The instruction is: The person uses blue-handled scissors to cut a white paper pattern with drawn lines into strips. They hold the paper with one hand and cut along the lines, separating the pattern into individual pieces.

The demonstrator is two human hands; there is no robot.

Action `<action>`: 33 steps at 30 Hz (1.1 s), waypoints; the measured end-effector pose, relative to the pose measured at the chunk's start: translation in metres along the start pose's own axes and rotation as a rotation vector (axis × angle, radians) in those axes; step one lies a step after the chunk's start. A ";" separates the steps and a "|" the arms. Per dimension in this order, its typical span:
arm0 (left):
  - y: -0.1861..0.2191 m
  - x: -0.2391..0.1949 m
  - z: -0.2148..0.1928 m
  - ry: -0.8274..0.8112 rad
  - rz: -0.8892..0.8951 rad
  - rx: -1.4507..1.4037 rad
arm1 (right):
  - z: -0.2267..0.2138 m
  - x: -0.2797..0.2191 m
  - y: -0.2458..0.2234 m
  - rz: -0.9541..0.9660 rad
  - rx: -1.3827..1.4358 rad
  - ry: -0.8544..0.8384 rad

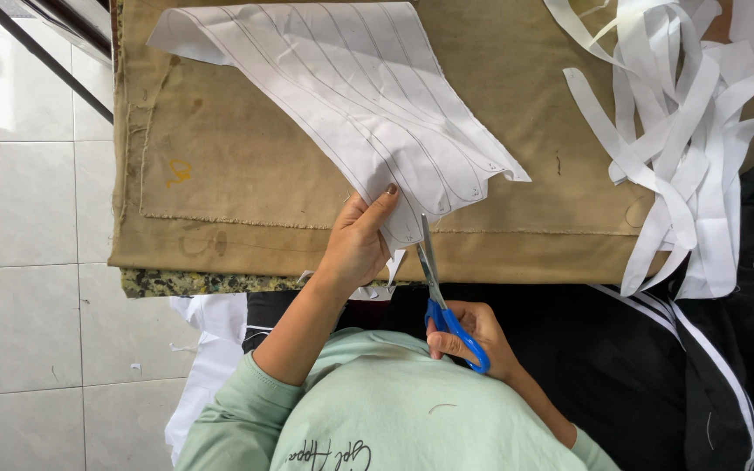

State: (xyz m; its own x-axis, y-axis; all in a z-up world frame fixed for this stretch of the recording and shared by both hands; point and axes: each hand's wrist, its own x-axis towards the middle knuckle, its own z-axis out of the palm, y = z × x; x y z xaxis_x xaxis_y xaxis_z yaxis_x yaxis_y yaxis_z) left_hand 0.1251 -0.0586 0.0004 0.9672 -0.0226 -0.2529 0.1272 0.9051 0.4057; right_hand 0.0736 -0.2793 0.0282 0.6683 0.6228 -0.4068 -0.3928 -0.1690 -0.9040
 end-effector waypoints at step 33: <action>-0.017 0.003 -0.008 0.023 0.011 0.081 | -0.001 0.004 0.009 -0.002 0.051 0.069</action>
State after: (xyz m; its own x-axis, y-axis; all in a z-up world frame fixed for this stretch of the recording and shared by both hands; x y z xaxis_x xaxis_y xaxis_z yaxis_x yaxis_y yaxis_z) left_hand 0.1239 -0.0710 -0.0144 0.9636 -0.0022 -0.2674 0.1347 0.8678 0.4783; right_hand 0.0731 -0.2791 0.0189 0.7103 0.5686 -0.4149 -0.4221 -0.1276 -0.8975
